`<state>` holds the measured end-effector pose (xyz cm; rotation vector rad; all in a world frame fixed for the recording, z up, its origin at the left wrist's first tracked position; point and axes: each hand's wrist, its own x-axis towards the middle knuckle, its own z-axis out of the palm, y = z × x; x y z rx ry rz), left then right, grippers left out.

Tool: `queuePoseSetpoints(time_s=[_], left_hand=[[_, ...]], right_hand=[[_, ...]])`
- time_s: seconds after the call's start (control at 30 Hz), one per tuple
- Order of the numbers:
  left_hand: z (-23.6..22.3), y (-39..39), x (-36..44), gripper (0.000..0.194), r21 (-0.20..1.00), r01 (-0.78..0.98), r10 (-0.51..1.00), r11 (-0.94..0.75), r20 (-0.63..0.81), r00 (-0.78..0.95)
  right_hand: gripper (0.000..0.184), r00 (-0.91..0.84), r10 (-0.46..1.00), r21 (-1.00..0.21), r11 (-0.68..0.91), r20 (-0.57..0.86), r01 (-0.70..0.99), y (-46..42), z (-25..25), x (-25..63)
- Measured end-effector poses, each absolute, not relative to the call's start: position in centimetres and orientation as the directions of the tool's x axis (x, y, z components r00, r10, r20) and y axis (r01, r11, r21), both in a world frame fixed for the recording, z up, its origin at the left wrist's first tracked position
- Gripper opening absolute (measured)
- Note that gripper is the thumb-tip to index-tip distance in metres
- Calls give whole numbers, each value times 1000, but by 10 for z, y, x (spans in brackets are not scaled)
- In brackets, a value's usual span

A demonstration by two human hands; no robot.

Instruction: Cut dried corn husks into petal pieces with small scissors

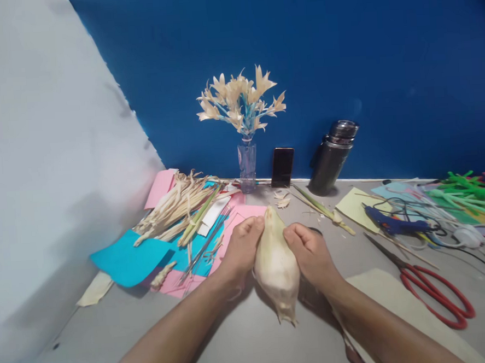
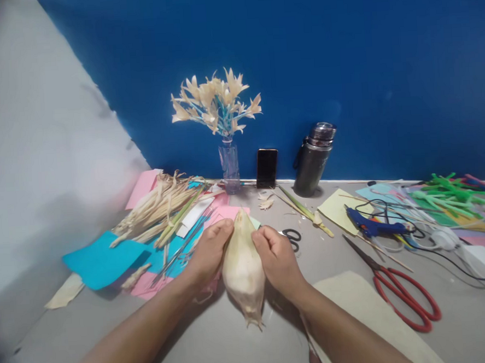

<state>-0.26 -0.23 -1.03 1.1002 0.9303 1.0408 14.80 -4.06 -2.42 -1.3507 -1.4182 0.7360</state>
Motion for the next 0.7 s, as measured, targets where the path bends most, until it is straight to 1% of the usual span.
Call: queuePoseSetpoints(time_s=[0.1, 0.17, 0.27, 0.37, 0.57, 0.7], left_hand=[[-13, -6, 0, 41, 983, -156, 972, 96, -59, 226], [-14, -9, 3, 42, 991, -111, 969, 73, -44, 245], [-15, -12, 6, 45, 994, -97, 955, 49, -18, 295], [-15, -9, 4, 47, 991, -103, 952, 82, -48, 302], [-17, -2, -3, 51, 970, -139, 918, 201, -137, 372], [-17, -1, -2, 54, 976, -138, 914, 170, -104, 392]], right_hand=[[38, 39, 978, -938, 186, 206, 291, -43, -23, 145], [39, 7, 985, -953, 164, 171, 255, -44, -22, 144], [42, 53, 981, -936, 163, 189, 313, -42, -23, 146], [42, 79, 972, -914, 177, 220, 366, -40, -28, 148], [42, 46, 975, -925, 189, 216, 331, -38, -32, 148], [43, 45, 975, -931, 195, 219, 308, -36, -30, 149]])
